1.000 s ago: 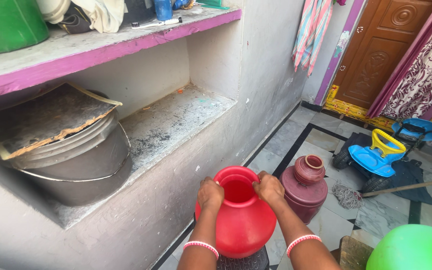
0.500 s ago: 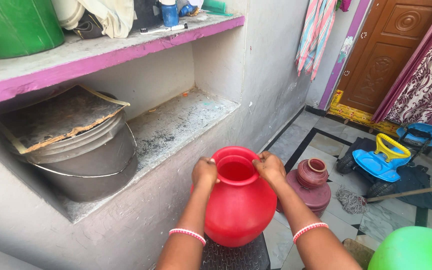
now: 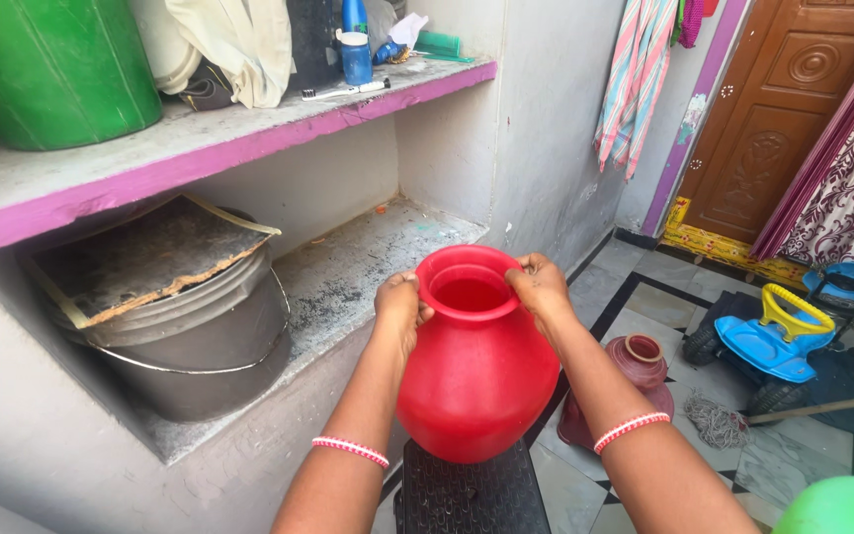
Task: The person organizes a small indoor area by moving several items. They place a red water jug, a green water jug, and a small clay pot onto a shelf. They then move a pink stool, a black stool, and a wooden stool to a new position on the floor. Finally, they move a blue toy car and a mop.
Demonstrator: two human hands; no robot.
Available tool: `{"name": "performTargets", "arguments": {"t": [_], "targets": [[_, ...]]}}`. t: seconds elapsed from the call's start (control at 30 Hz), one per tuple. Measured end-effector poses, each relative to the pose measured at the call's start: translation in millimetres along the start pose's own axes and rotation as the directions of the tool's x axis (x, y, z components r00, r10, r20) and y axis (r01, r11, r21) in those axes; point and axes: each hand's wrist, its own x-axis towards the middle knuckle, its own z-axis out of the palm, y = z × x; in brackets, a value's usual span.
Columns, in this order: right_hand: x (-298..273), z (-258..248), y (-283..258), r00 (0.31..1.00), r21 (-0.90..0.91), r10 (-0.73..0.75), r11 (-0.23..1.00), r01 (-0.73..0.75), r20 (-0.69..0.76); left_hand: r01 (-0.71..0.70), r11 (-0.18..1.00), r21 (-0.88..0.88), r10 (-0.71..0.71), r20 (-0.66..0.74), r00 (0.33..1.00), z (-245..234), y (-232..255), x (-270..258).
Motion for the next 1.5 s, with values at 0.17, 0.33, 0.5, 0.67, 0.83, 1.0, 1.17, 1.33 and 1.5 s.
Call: {"name": "performTargets", "arguments": {"t": [0.17,0.33,0.5,0.67,0.83,1.0,1.17,1.33,1.5], "targets": [[27,24,-8,0.999,0.128,0.018,0.992,-0.013,-0.039,-0.038,0.993,-0.111,0.044,0.051,0.998,-6,22,23],[53,49,-19,0.998,0.148,-0.019,0.989,0.028,-0.063,-0.084,0.981,-0.174,0.103,0.104,0.989,-13,45,44],[79,82,-28,0.989,0.147,-0.066,0.986,0.085,-0.13,-0.117,0.975,-0.189,0.144,0.134,0.98,-20,73,64],[99,114,-36,0.99,0.148,-0.088,0.983,0.104,-0.114,-0.198,0.948,-0.248,0.254,0.218,0.942,-33,87,78],[115,139,-40,0.993,0.054,-0.109,0.992,0.112,-0.055,-0.154,0.9,-0.408,0.259,0.216,0.942,-44,89,99],[138,157,-49,0.993,0.065,-0.106,0.993,0.103,0.042,-0.186,0.831,-0.524,0.327,0.191,0.925,-46,87,124],[156,172,-55,0.994,0.024,-0.074,0.997,0.072,0.086,-0.249,0.798,-0.549,0.372,0.124,0.92,-47,86,144],[169,182,-48,0.997,-0.04,-0.077,0.996,0.077,0.011,-0.284,0.778,-0.56,0.392,0.079,0.917,-47,91,162],[176,179,0,0.993,0.019,-0.056,0.998,0.058,-0.101,-0.352,0.773,-0.527,0.418,0.005,0.909,-42,93,178]]}}
